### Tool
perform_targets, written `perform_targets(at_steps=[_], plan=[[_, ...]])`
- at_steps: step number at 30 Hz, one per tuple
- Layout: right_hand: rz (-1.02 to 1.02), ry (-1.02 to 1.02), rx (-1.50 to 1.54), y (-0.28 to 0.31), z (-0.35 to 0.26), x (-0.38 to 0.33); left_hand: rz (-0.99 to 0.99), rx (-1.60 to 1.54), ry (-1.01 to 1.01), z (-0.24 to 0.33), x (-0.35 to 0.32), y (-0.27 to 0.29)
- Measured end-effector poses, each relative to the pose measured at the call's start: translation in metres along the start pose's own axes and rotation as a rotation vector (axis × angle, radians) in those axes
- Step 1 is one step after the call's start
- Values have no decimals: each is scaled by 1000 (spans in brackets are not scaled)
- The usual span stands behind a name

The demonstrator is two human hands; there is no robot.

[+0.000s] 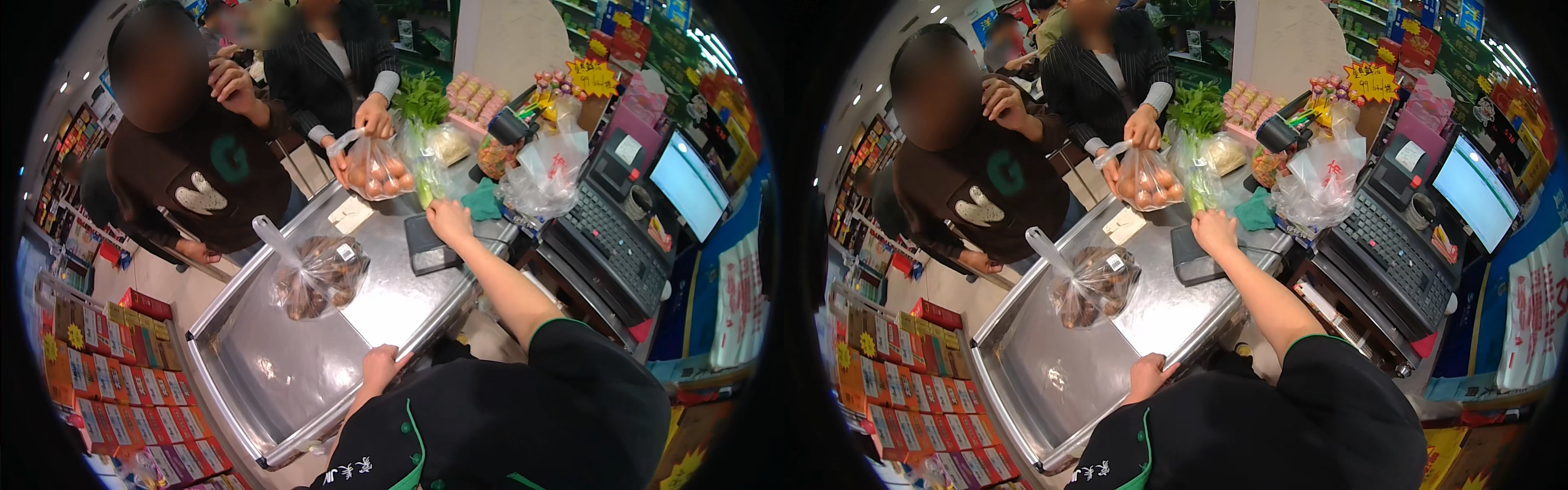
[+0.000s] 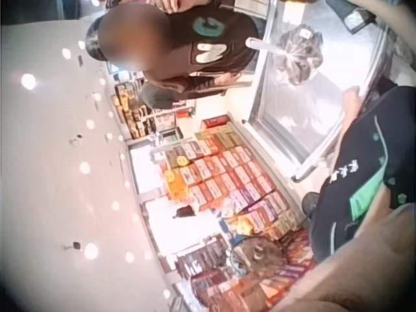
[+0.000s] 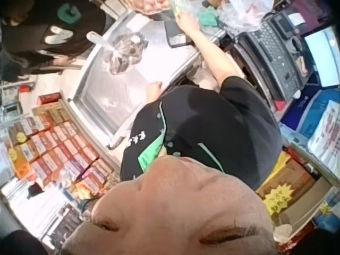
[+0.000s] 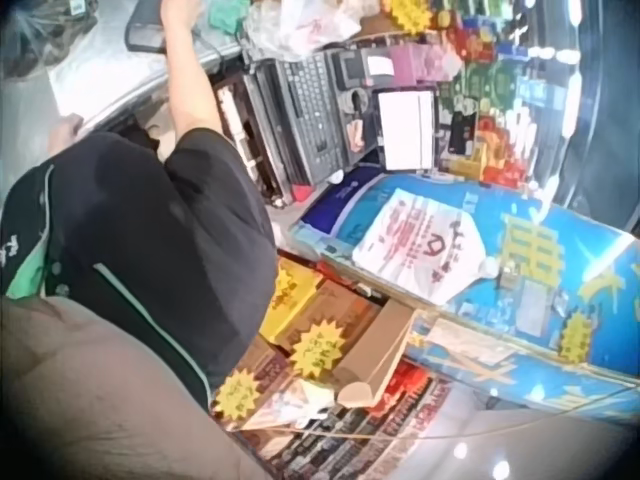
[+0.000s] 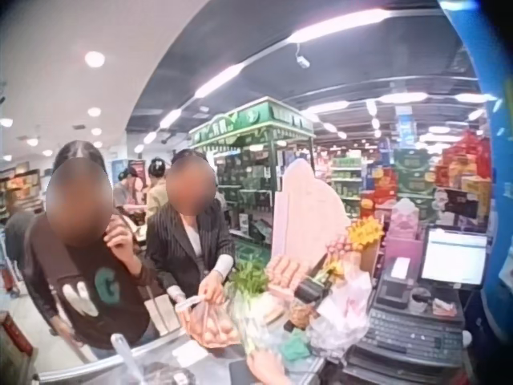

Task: The person scans various grocery items at a checkout counter, including bananas, packaged food, and vegetables. They use a barcode scanner to process each item and place them into plastic bags for customers.

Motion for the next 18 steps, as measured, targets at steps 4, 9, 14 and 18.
perform_targets(at_steps=[4, 9, 14, 18], plan=[[26, 13, 3, -2, 0, 1, 12, 12, -11, -3, -1, -3], [-61, -13, 13, 1, -4, 1, 40, 15, -27, -9, -1, -9], [-39, -10, 12, 1, 0, 2, 21, 26, -11, -3, -2, -1], [-57, -6, 29, 2, 0, 2, 42, 16, -23, -4, -3, -3]])
Point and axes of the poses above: each hand's wrist, its own x-axis towards the middle knuckle, its own y-axis out of the back of the hand, z = x × y, the point moved 4 cm from there along x, towards the middle knuckle, and after that the axes turned 15 degrees about -z, right-handed, at the moved point
